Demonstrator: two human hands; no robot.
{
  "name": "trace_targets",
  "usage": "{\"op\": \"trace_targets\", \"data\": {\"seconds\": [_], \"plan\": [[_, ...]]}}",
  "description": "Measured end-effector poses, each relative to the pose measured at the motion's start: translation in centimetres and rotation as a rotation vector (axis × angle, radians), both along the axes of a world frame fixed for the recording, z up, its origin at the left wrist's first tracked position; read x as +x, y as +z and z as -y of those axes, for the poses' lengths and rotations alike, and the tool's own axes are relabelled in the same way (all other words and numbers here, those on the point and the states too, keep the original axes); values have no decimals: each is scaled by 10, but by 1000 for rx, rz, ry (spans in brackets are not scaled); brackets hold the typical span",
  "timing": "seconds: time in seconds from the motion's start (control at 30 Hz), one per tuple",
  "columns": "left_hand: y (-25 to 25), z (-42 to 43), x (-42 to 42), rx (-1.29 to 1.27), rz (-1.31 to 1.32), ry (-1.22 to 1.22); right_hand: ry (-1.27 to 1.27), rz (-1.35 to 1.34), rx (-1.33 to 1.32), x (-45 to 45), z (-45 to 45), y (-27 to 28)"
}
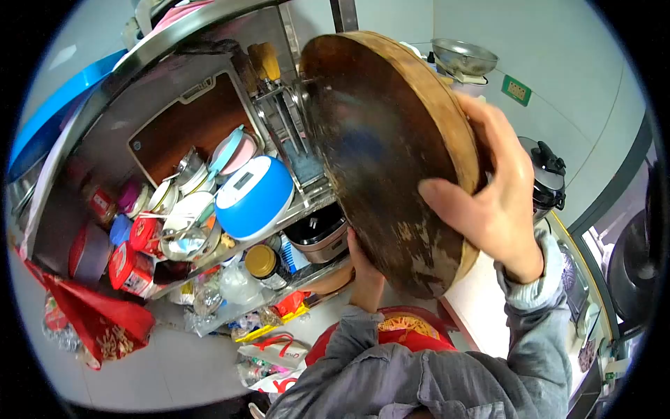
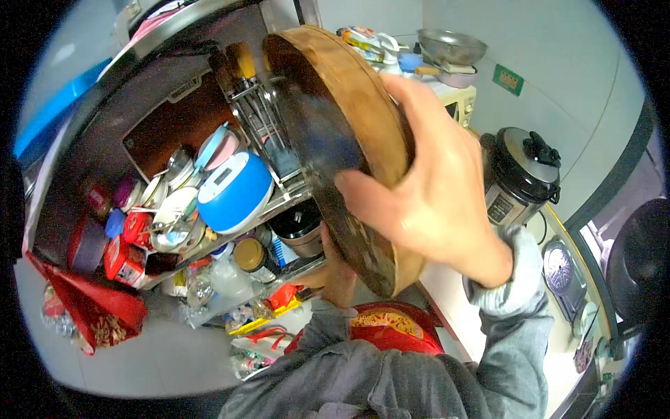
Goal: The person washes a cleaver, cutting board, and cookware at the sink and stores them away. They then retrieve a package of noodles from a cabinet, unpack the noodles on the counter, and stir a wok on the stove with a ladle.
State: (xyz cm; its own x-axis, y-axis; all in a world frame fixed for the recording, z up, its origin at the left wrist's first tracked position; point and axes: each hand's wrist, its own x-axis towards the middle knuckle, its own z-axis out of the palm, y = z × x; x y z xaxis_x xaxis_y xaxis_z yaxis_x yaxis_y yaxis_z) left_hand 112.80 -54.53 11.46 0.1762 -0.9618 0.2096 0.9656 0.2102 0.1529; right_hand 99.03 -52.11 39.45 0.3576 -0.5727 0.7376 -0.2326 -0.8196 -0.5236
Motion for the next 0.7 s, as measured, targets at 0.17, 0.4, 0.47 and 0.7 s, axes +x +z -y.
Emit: {"op": "trace_targets", "data": {"seconds": [0.17,0.4,0.47,0.7], "plan": [[9,49,33,129,-95,-31,-194,-90,-189,58,52,25],[39,80,54,151,-234,-227,-132,-229,33,113,127,69],[42,79,57,30,-481,-500,-139,-138,-21,118,134,63],[25,120,130,-190,-204,-424,20,106,32,163,173,3]]}}
